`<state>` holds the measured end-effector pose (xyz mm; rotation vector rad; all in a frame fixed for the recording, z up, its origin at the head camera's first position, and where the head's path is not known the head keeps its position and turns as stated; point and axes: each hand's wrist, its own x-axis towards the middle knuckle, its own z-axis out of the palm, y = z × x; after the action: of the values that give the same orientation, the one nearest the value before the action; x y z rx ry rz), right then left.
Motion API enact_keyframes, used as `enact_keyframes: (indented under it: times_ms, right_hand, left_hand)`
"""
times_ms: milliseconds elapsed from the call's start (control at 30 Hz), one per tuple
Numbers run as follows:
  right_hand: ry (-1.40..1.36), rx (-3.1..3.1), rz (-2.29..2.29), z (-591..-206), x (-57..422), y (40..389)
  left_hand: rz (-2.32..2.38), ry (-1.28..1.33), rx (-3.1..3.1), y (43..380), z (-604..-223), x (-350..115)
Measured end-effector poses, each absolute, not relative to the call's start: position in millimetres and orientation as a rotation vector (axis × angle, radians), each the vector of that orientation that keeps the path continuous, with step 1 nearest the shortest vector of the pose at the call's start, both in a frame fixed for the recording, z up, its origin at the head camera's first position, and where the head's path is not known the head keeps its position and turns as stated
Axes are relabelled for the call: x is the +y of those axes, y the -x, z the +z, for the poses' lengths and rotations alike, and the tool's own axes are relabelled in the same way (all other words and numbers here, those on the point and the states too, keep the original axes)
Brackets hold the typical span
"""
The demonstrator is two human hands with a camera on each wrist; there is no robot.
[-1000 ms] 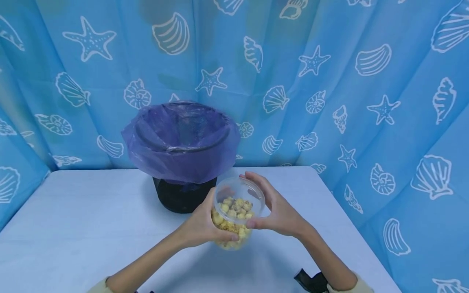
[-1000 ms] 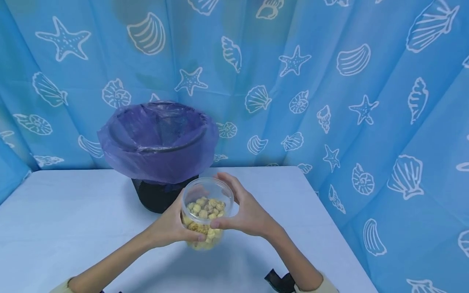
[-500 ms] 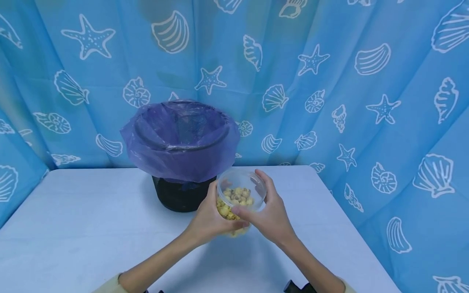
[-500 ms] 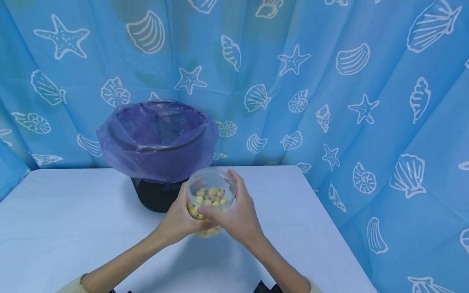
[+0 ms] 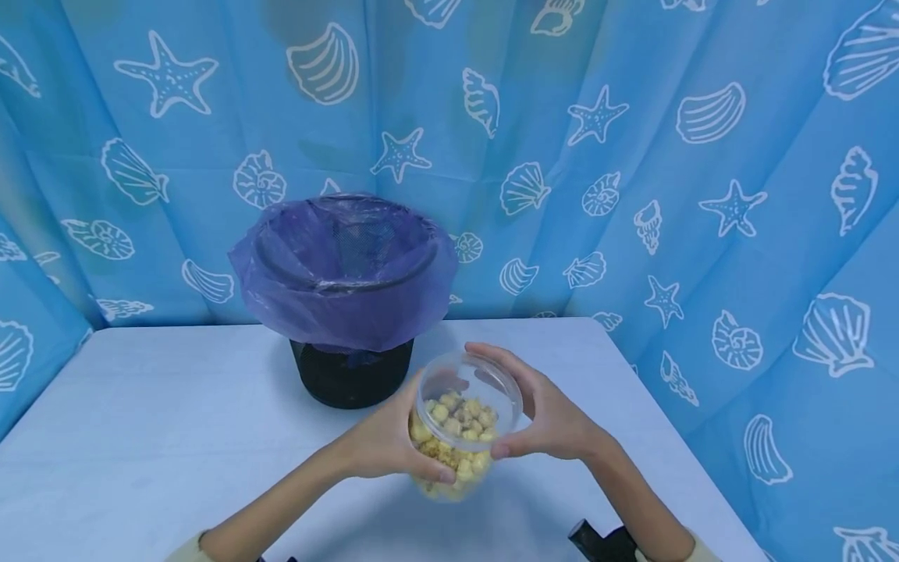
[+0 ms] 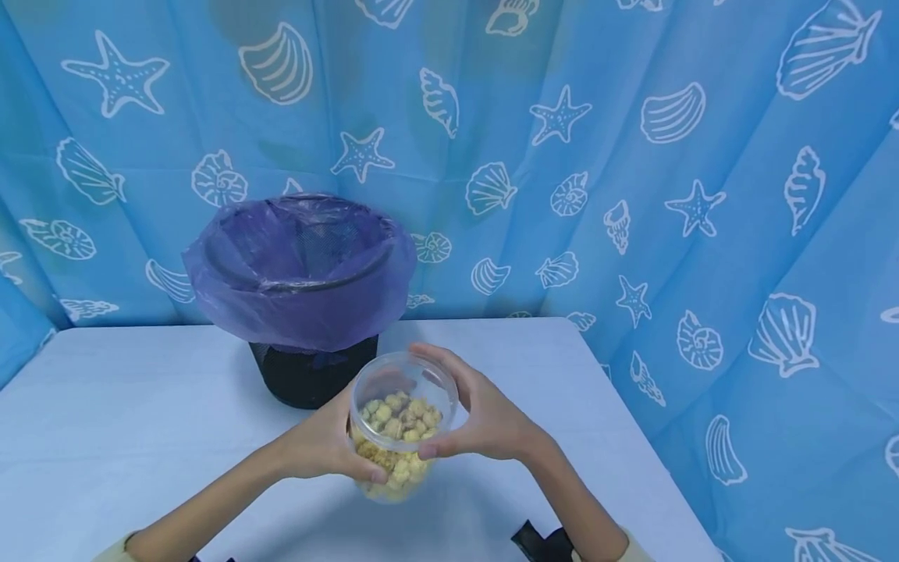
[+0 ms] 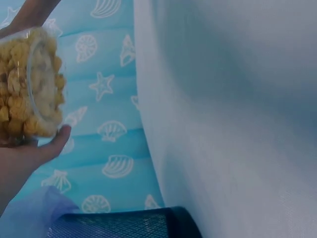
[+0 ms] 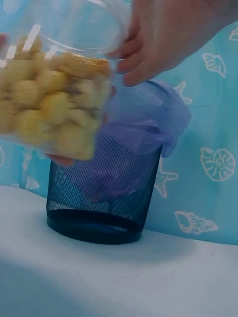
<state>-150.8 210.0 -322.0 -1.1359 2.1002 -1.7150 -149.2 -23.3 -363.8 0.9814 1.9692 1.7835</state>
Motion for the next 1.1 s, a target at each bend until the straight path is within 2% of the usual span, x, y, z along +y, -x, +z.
enact_keyframes:
  times_ms: [133, 333, 567, 833, 933, 1100]
  right_hand:
    - [1.171, 2.018, -1.675, -321, 216, 152]
    - [1.127, 2.173, -1.746, -328, 213, 152]
    - [0.776, 2.613, -1.842, -336, 194, 140]
    - [0.466, 2.790, -1.819, -335, 173, 135]
    - [0.513, 2.733, -1.839, -333, 174, 136]
    - [0.779, 2.485, -1.886, -331, 187, 141]
  left_hand:
    - [1.744, -1.006, 1.890, 148, -362, -25]
    - [1.792, -0.912, 2.057, 151, -365, -22]
    - [1.898, -0.686, 2.331, 151, -369, -8]
    - [1.931, -0.589, 2.469, 149, -372, 1]
    - [1.919, -0.604, 2.451, 148, -370, 0]
    - [1.882, -0.680, 2.339, 149, -370, -7]
